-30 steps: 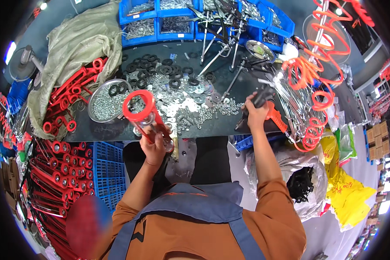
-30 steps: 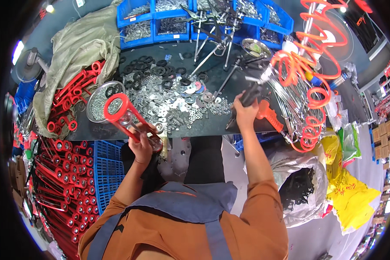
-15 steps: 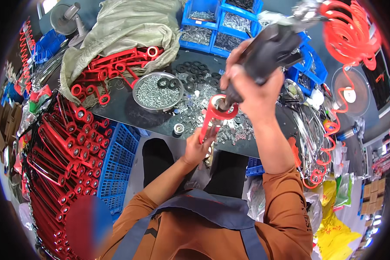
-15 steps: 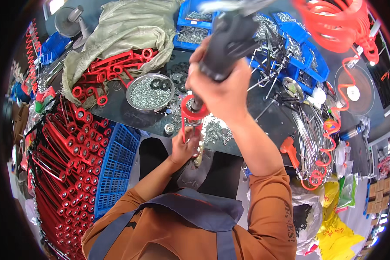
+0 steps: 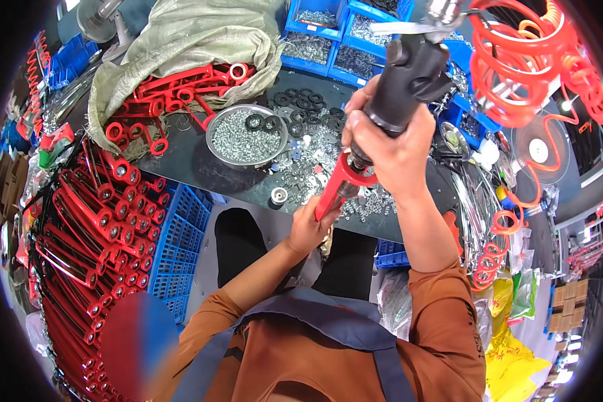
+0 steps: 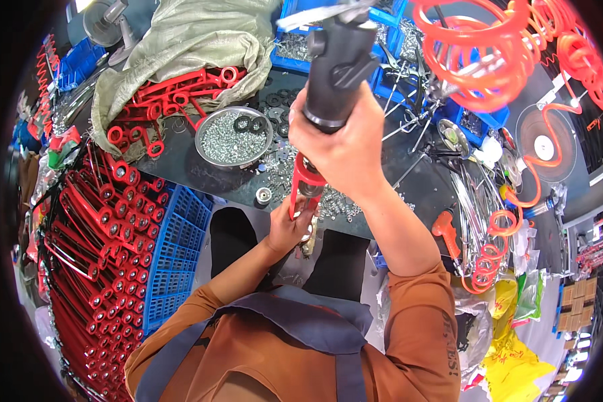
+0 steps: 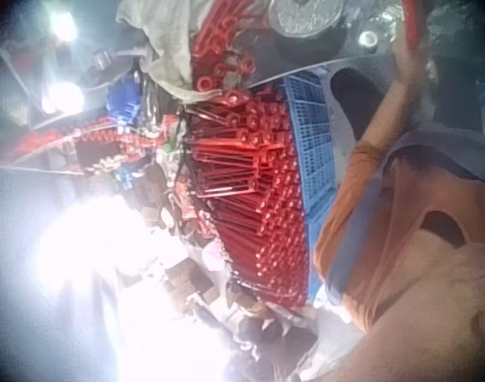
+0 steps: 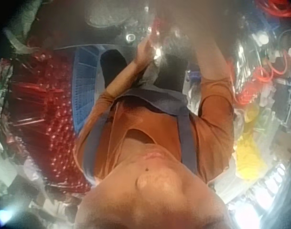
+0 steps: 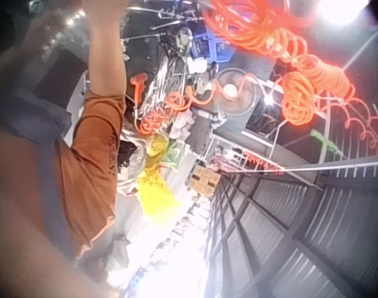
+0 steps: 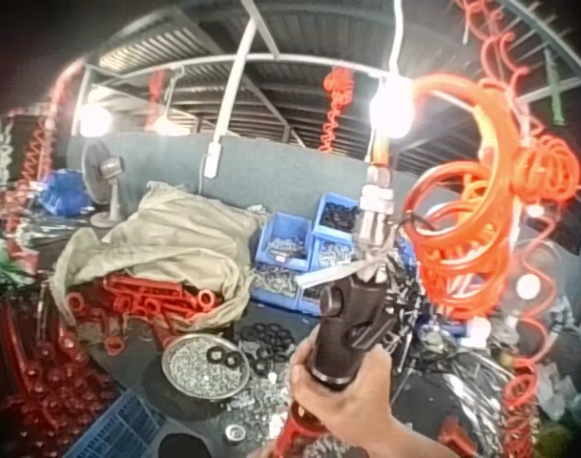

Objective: The person assembles small metal and plastic parts by picking up washers and red plastic components and securing them with a pneumatic tool and a manual drill.

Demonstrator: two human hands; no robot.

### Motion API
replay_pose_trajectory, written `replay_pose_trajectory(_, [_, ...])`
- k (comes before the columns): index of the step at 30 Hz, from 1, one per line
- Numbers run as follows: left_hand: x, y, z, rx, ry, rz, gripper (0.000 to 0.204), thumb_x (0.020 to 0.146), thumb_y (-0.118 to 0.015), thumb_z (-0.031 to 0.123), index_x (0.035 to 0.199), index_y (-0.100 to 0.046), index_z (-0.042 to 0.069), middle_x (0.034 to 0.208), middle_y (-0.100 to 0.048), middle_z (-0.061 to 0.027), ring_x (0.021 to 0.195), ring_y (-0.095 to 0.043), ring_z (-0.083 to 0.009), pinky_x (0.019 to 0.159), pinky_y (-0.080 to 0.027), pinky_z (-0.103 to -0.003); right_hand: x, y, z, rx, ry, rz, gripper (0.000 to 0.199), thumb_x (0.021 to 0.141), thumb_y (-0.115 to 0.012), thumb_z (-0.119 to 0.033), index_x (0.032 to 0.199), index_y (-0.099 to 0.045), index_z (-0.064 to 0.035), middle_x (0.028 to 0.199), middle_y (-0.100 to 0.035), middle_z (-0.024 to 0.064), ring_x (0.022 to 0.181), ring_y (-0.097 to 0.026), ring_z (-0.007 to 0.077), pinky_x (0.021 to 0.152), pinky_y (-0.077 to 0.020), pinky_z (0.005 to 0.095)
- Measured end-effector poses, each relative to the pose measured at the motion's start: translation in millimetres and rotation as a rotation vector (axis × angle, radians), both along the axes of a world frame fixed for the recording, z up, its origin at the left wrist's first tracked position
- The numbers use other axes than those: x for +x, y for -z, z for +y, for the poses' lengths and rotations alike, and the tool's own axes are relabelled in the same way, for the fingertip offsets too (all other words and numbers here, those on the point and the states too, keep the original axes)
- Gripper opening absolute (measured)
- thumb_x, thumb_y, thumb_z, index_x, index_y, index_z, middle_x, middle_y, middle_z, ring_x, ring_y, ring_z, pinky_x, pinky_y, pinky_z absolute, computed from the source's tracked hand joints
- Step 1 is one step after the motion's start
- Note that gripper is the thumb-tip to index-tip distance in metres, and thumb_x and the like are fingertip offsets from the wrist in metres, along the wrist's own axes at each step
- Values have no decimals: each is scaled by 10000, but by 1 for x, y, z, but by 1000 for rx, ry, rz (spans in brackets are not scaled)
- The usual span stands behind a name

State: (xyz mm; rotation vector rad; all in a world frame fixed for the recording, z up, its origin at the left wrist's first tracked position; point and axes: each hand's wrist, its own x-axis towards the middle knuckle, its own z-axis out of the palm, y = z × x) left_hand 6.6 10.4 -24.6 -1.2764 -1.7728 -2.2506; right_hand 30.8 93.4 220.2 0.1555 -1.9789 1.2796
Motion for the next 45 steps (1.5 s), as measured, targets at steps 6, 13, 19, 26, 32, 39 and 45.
replay_pose_trajectory(6, [0, -7, -3, -36, -6, 16, 280, 809, -689, 58, 1047, -552, 8, 827, -677, -127, 751, -692, -239, 637, -522, -313, 22, -21, 16, -213, 18, 233, 260, 795, -572, 11, 1051, -529, 15, 885, -595, 124, 637, -577, 160, 534, -494, 305])
replay_pose_trajectory(13, [3, -26, -11, -237, 215, -188, 166, 874, -589, 59, 1023, -562, -8, 835, -643, -21, 734, -583, -70, 669, -474, -227, 112, 122, 226, -209, 846, -189, 321, 689, -707, -146, 953, -589, -6, 819, -637, 96, 650, -609, 201, 608, -472, 319])
replay_pose_trajectory(19, [1, -72, -69, 220, 297, -529, 206, 964, -505, 246, 969, -528, 41, 730, -551, -57, 570, -523, -136, 507, -458, -308, 188, 232, 247, 536, 1560, -1041, 611, 703, -672, -242, 1114, -479, 167, 1324, -360, 333, 1265, -325, 449, 1059, -263, 549])
replay_pose_trajectory(26, [-47, -92, -74, 931, 437, -950, 434, 929, -472, 520, 925, -526, 90, 717, -432, 11, 644, -429, -112, 648, -395, -291, 104, 183, 8, 125, -86, -97, 654, 887, -556, -309, 1399, -320, 22, 1397, -402, 212, 1295, -404, 312, 1072, -305, 377])
replay_pose_trajectory(32, [-33, -100, -88, 656, 228, -887, 382, 963, -453, 414, 1019, -539, 46, 773, -490, -35, 686, -500, -186, 696, -452, -351, 75, 190, -94, -1312, -350, -441, 494, 931, -520, -216, 1339, -344, 0, 1254, -514, 128, 1103, -559, 287, 883, -484, 377])
replay_pose_trajectory(39, [-59, -189, -298, -279, 37, -274, 353, 839, -618, 5, 1175, -513, 40, 1016, -626, -117, 916, -636, -259, 847, -498, -374, 83, 193, -69, -695, -460, -682, 402, 853, -611, -92, 1204, -467, 42, 1085, -602, 180, 957, -614, 239, 849, -510, 352])
replay_pose_trajectory(45, [-94, -244, -466, -1209, -823, 758, 425, 742, -595, -95, 1133, -616, 68, 1155, -604, -104, 1089, -578, -266, 918, -469, -353, 64, 197, -87, -695, -452, -784, 258, 883, -535, 0, 1132, -502, 62, 1001, -616, 178, 906, -616, 225, 827, -501, 331])
